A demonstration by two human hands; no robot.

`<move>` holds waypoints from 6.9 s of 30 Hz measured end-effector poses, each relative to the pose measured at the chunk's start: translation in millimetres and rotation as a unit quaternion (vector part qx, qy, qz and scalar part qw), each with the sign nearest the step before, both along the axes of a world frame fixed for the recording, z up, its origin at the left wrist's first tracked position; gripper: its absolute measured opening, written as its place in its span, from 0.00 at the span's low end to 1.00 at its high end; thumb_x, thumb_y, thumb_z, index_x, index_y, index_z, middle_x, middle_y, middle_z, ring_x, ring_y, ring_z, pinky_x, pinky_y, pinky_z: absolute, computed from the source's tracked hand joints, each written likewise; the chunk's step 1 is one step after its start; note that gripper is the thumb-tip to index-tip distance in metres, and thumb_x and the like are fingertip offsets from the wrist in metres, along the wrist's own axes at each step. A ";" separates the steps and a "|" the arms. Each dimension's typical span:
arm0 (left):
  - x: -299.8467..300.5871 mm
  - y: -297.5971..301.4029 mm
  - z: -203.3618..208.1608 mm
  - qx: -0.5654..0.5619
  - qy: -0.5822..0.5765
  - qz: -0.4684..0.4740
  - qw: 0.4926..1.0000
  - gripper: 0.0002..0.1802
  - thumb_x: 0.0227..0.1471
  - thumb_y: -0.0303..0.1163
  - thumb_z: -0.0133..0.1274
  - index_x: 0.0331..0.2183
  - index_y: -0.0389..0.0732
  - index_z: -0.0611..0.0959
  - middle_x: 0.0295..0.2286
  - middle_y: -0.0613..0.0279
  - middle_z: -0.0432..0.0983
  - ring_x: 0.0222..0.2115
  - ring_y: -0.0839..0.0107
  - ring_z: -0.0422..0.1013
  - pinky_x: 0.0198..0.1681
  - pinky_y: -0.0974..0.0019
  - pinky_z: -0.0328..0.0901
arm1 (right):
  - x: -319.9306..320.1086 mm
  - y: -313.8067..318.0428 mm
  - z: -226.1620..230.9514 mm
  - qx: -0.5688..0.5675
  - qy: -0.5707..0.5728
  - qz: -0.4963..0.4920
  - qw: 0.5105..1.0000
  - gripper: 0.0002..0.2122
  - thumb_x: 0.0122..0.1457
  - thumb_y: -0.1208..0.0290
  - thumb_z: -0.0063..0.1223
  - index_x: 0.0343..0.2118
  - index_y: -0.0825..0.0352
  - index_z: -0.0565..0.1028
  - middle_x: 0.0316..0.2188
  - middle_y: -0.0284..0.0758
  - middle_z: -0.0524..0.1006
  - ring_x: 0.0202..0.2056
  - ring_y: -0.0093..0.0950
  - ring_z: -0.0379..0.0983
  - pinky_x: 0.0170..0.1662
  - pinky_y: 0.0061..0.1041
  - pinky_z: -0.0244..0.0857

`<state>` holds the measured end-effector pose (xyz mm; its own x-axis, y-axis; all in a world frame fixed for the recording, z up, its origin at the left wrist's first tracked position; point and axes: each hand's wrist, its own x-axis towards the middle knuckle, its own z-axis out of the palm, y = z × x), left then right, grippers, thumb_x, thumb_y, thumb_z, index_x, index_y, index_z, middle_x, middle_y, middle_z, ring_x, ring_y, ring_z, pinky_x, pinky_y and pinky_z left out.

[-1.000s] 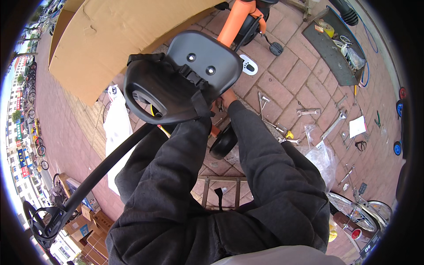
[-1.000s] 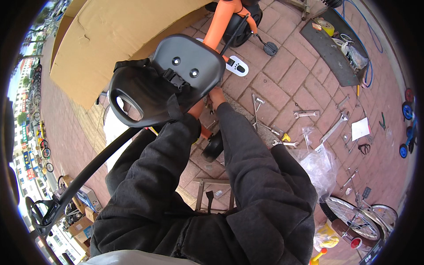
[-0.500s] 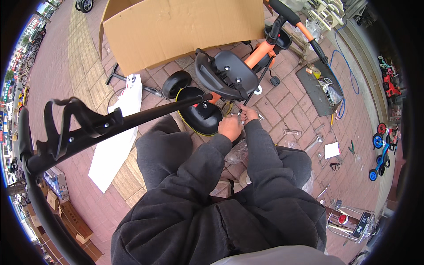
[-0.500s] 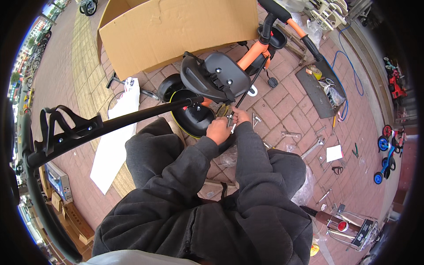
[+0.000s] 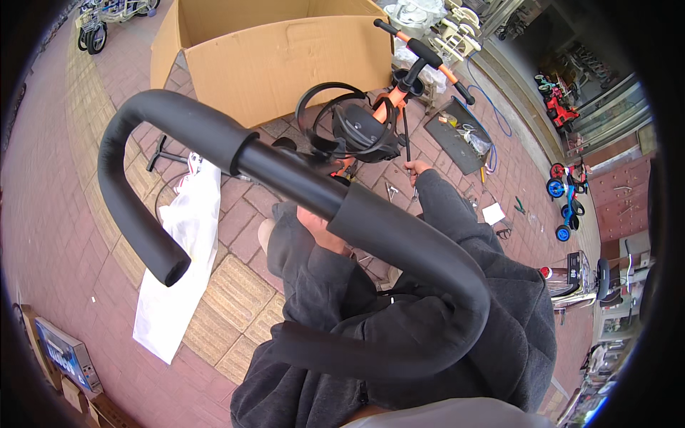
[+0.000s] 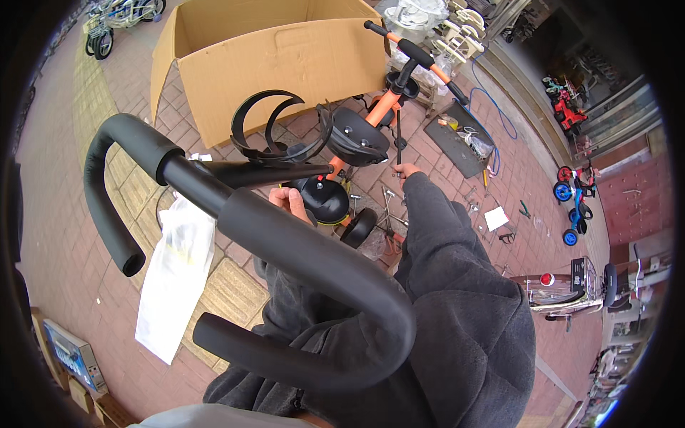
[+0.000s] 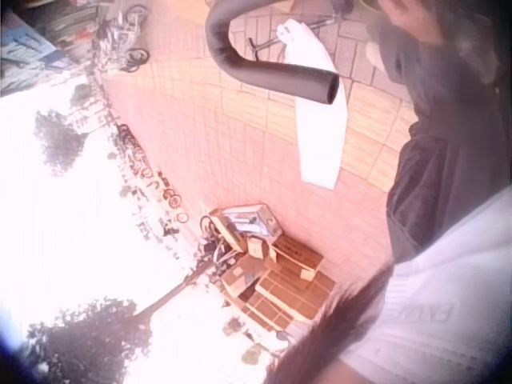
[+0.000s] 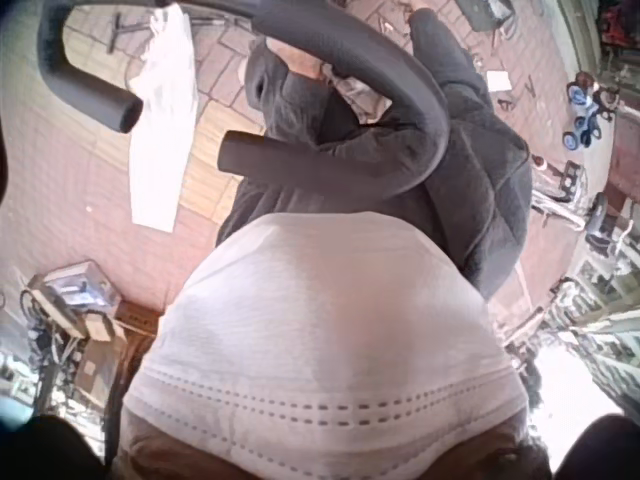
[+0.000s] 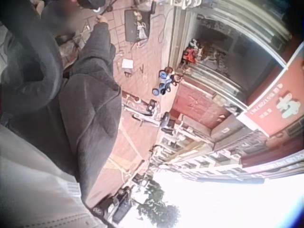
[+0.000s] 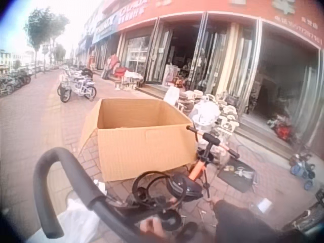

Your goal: The person assembles a child's tricycle by attaching the handlebar to the frame. They use a wrench to tighten bolts and nuts, securing the handlebar in place.

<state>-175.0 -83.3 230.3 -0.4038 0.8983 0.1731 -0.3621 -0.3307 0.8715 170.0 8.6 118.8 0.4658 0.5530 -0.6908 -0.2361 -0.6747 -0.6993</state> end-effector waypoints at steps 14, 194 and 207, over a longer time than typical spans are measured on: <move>16.7 46.6 22.1 0.128 -0.001 -0.007 0.992 0.12 0.36 0.23 0.60 0.30 0.34 0.79 0.27 0.59 0.75 0.27 0.66 0.72 0.35 0.69 0.64 | 10.6 13.0 -2.1 0.008 -0.055 -0.008 0.998 0.04 0.47 0.75 0.53 0.20 0.68 0.72 0.08 0.26 0.56 0.08 0.19 0.47 0.10 0.21 0.38; 181.7 84.4 -209.7 -0.248 0.006 -0.428 0.869 0.08 0.50 0.27 0.49 0.34 0.34 0.74 0.29 0.63 0.72 0.29 0.78 0.69 0.35 0.75 0.65 | 19.2 29.7 -50.1 0.069 0.164 0.235 0.956 0.10 0.48 0.64 0.58 0.26 0.63 0.69 0.11 0.22 0.59 0.10 0.11 0.47 0.10 0.14 0.37; 167.9 112.5 -247.7 -0.201 0.419 -0.296 0.834 0.08 0.45 0.21 0.50 0.32 0.29 0.75 0.26 0.62 0.73 0.25 0.78 0.68 0.30 0.75 0.64 | -7.0 53.0 -110.5 0.179 0.172 0.183 0.951 0.05 0.49 0.71 0.54 0.25 0.64 0.70 0.10 0.25 0.61 0.08 0.15 0.50 0.11 0.18 0.40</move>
